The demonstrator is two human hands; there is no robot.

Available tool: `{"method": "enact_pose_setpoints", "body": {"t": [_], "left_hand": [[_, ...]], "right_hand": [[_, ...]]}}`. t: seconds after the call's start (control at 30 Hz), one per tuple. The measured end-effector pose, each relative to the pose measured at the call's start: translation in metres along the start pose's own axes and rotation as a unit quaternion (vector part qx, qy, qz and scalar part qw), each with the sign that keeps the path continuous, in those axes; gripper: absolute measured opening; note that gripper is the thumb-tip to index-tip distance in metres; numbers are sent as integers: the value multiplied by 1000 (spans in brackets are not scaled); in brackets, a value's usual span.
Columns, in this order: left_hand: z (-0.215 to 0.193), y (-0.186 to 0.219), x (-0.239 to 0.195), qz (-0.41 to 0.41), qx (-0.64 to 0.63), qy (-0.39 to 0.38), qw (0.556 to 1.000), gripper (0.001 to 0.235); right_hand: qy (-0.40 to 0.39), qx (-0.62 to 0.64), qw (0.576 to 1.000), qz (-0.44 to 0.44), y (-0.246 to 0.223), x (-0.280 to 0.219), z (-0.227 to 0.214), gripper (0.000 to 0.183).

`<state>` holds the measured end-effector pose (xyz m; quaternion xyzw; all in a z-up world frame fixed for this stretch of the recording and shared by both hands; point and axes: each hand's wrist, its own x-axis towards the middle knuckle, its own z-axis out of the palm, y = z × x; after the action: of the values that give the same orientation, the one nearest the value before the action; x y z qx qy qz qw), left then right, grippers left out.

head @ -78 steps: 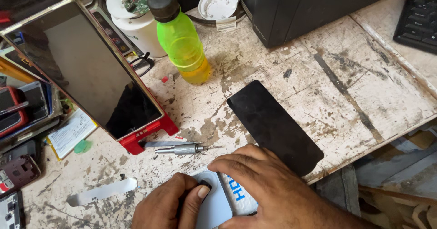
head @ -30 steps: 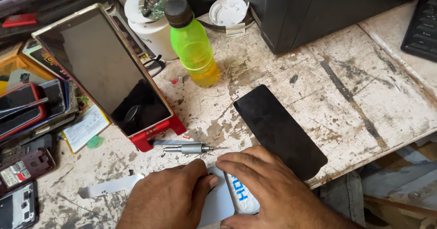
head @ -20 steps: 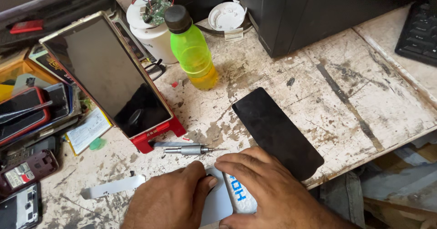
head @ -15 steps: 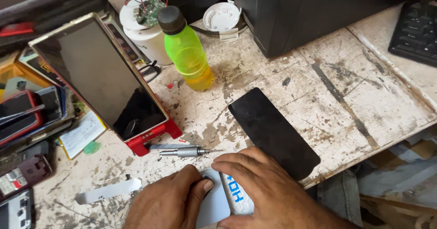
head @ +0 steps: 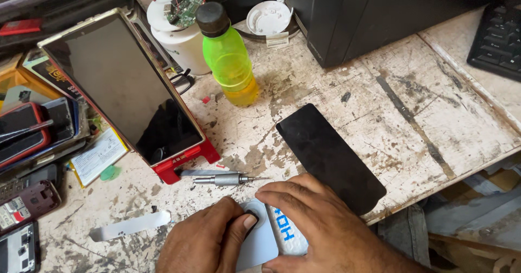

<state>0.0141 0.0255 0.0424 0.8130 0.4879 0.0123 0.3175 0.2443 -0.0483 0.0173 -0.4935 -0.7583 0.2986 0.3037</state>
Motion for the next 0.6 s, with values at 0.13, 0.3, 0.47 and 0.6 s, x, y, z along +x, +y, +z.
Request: {"method": "enact_pose_setpoints", "body": {"t": [0.13,0.3,0.47,0.6], "left_hand": [[0,-1,0,20,-6,7,1000,28],[1,-3,0,24,-8,3,1000,28],[2,-3,0,15,-7,-1,1000,28],[2,-4,0,8,-9,-3,1000,27]], "right_hand": [[-13,-2,1000,18,1,-1,1,93],[-13,6,1000,24,3,-2,0,92],[0,10,1000,6,4,-2,1,91],[-10,-1,1000,23,3,-1,1,92]]}}
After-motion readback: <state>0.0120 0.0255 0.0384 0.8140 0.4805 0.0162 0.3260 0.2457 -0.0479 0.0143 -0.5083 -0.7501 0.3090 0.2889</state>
